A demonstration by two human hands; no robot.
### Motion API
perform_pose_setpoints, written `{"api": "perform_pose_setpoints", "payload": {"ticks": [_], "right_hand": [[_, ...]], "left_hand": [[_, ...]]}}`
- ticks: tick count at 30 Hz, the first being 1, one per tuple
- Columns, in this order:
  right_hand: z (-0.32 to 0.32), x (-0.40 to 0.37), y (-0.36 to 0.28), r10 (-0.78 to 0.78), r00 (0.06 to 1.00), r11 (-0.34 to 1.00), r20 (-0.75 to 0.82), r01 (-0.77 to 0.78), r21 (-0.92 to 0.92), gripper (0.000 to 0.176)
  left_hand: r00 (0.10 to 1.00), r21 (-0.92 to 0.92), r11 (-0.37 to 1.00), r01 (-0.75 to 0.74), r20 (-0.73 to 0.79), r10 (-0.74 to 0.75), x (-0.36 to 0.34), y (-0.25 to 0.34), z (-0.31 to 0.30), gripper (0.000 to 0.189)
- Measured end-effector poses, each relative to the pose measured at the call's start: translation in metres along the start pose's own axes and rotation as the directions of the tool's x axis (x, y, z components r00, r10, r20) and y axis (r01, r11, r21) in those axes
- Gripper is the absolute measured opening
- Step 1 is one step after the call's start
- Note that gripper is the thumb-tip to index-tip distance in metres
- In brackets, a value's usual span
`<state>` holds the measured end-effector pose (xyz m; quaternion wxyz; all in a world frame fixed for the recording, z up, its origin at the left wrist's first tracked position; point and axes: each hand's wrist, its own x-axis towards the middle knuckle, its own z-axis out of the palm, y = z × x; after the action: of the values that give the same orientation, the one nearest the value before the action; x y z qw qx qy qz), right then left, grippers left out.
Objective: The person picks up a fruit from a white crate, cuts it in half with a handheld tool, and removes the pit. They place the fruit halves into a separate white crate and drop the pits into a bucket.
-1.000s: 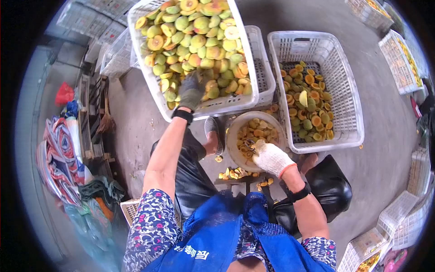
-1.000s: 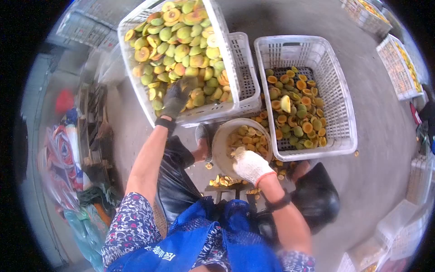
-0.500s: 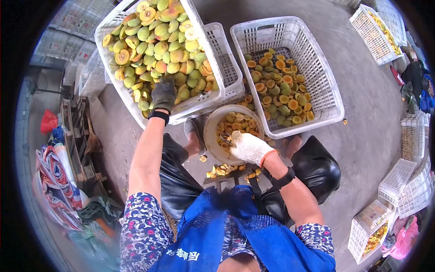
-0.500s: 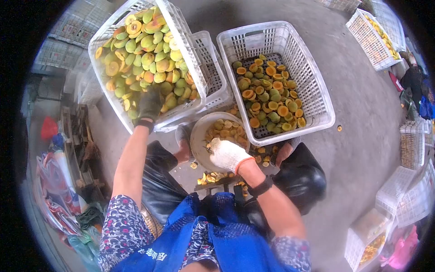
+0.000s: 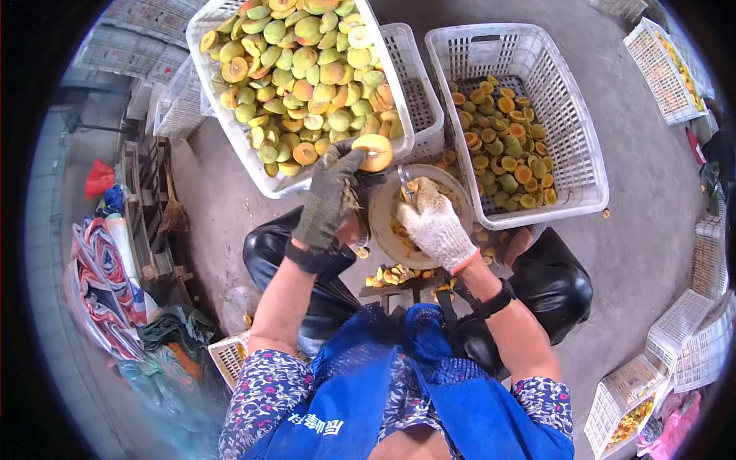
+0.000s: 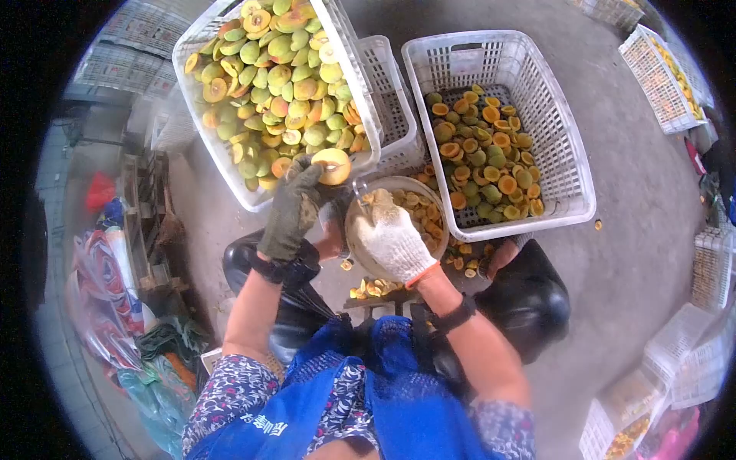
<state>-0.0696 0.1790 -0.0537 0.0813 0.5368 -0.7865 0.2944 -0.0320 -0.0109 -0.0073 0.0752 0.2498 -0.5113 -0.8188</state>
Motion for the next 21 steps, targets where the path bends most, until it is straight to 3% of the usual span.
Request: {"api": "perform_pose_setpoints", "payload": {"ticks": [2,6,10,12,13,15,19,21], "right_hand": [[-0.002,0.003,-0.002,0.035,0.997,0.989,-0.063,-0.043,-0.139,0.016],[0.002,-0.002,0.003,0.141,0.989,0.974,0.036,-0.132,-0.183,0.016],[-0.002,0.001,0.0,0.146,0.989,0.968,0.002,-0.142,-0.208,0.017],[-0.004,0.001,-0.005,0.343,0.939,0.939,-0.01,-0.343,0.015,0.019],[-0.001,-0.001,-0.003,0.347,0.938,0.938,-0.009,-0.347,0.014,0.019],[0.007,-0.005,0.002,0.186,0.981,0.96,-0.061,-0.194,-0.2,0.017],[0.01,-0.006,0.0,0.258,0.962,0.955,-0.092,-0.269,-0.124,0.017],[0.009,-0.006,0.004,0.121,0.987,0.971,0.11,-0.095,-0.221,0.016]], "left_hand": [[0.998,-0.111,0.993,-0.048,-0.037,0.044,-0.012,-0.011,0.02,0.028],[0.993,-0.101,0.992,-0.077,-0.096,0.067,-0.016,-0.032,0.032,0.021],[0.989,-0.042,0.997,-0.062,-0.135,0.056,-0.016,-0.046,0.032,0.025],[0.979,0.045,0.995,-0.089,-0.18,0.096,-0.016,-0.051,0.036,0.023],[0.98,0.044,0.995,-0.085,-0.179,0.092,-0.017,-0.051,0.038,0.023],[0.978,0.249,0.966,-0.069,-0.175,0.115,-0.019,-0.049,0.043,0.021],[0.97,0.247,0.963,-0.11,-0.184,0.158,-0.018,-0.061,0.043,0.021],[0.969,0.279,0.951,-0.133,-0.164,0.183,-0.016,-0.063,0.041,0.021]]}}
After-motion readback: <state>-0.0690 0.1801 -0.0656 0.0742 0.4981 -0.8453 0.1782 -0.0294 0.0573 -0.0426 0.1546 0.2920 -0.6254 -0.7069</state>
